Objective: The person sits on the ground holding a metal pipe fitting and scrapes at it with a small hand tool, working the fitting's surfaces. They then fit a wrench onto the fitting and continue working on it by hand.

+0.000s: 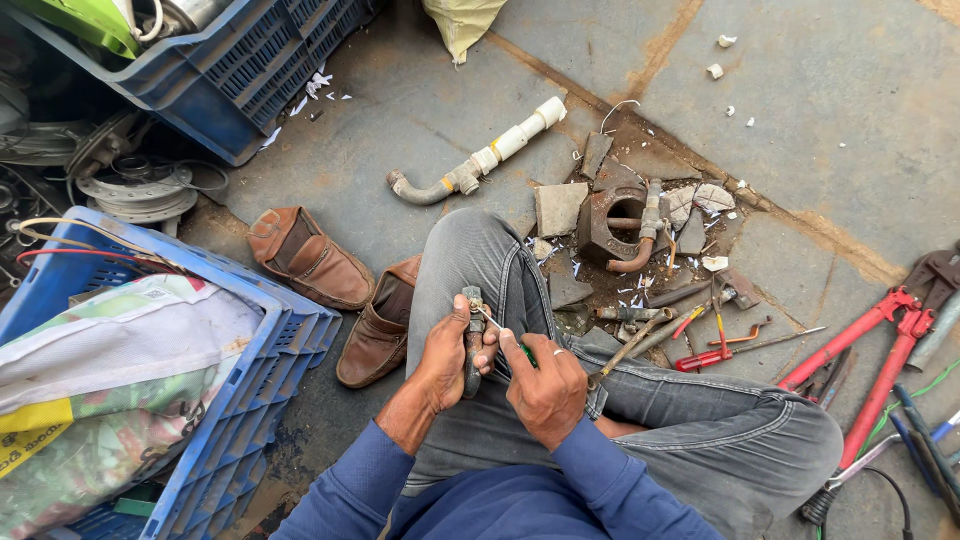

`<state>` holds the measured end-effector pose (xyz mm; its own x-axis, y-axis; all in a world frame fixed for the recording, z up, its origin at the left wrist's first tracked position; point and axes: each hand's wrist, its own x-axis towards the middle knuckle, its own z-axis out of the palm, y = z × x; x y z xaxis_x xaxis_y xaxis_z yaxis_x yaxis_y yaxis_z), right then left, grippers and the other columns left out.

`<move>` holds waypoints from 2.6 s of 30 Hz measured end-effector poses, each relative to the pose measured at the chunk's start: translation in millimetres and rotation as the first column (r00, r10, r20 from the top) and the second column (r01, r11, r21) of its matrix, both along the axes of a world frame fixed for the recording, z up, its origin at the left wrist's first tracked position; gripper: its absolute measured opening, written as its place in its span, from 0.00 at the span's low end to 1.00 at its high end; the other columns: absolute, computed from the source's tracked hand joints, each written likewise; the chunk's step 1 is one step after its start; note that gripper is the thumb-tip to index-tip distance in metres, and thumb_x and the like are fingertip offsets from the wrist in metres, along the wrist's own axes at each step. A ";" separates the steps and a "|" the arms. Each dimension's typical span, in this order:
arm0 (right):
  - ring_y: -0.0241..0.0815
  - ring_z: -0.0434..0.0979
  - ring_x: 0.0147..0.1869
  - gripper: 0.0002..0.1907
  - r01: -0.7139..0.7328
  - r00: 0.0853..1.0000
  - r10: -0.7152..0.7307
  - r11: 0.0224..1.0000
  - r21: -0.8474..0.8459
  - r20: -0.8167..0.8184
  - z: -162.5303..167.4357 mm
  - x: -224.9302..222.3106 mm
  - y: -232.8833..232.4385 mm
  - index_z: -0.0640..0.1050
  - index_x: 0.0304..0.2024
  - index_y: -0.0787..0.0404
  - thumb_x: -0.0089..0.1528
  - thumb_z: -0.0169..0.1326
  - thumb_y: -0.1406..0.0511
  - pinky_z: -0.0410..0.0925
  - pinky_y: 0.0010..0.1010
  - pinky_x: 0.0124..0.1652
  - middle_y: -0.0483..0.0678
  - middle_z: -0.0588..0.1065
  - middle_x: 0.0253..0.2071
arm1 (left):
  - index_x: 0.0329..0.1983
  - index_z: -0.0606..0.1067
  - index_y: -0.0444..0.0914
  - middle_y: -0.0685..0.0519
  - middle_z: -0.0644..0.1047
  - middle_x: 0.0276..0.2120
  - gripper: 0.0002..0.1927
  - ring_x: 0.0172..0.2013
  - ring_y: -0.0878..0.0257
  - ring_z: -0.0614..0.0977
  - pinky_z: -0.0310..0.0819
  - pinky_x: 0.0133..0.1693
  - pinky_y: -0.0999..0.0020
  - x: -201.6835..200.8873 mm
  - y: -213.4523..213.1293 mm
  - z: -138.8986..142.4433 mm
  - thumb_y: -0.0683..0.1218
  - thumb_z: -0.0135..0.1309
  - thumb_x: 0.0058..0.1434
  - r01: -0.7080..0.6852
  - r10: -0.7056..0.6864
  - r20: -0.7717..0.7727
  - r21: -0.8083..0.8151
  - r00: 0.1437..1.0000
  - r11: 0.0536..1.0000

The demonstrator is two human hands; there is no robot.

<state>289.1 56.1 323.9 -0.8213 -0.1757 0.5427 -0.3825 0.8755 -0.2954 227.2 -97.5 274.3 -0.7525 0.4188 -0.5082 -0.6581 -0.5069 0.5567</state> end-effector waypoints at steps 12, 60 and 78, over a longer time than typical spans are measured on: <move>0.48 0.77 0.32 0.21 0.003 0.999 0.003 0.992 -0.123 0.050 12.7 3.0 5.3 0.82 0.49 0.58 0.53 0.59 0.75 0.70 0.37 0.32 0.49 0.77 0.36 | 0.44 0.67 0.37 0.51 0.72 0.30 0.12 0.22 0.66 0.71 0.68 0.25 0.70 2.4 -13.4 11.2 0.49 0.40 0.66 0.072 -0.066 -0.036 0.217 0.997 0.973; 0.43 0.76 0.37 0.24 -0.368 0.911 0.282 0.885 0.285 0.299 95.2 -28.1 60.5 0.80 0.49 0.54 0.49 0.58 0.69 0.67 0.38 0.36 0.44 0.72 0.35 | 0.45 0.69 0.34 0.53 0.70 0.25 0.14 0.17 0.70 0.68 0.64 0.18 0.74 10.1 -4.4 21.8 0.48 0.42 0.64 0.197 -0.183 -0.130 0.101 0.974 0.975; 0.48 0.81 0.35 0.12 -0.637 0.759 0.369 0.590 0.496 0.536 138.1 -74.4 26.8 0.83 0.30 0.60 0.57 0.56 0.59 0.71 0.40 0.34 0.53 0.77 0.29 | 0.41 0.69 0.36 0.52 0.70 0.24 0.08 0.15 0.68 0.68 0.62 0.17 0.73 13.5 20.5 11.5 0.45 0.42 0.64 0.144 -0.145 -0.129 -0.017 0.981 0.989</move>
<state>214.7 82.9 462.0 -0.5838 -0.7967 -0.1566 -0.8089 0.5873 0.0276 240.7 -77.0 285.8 -0.7441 0.5243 -0.4141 -0.6461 -0.4069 0.6458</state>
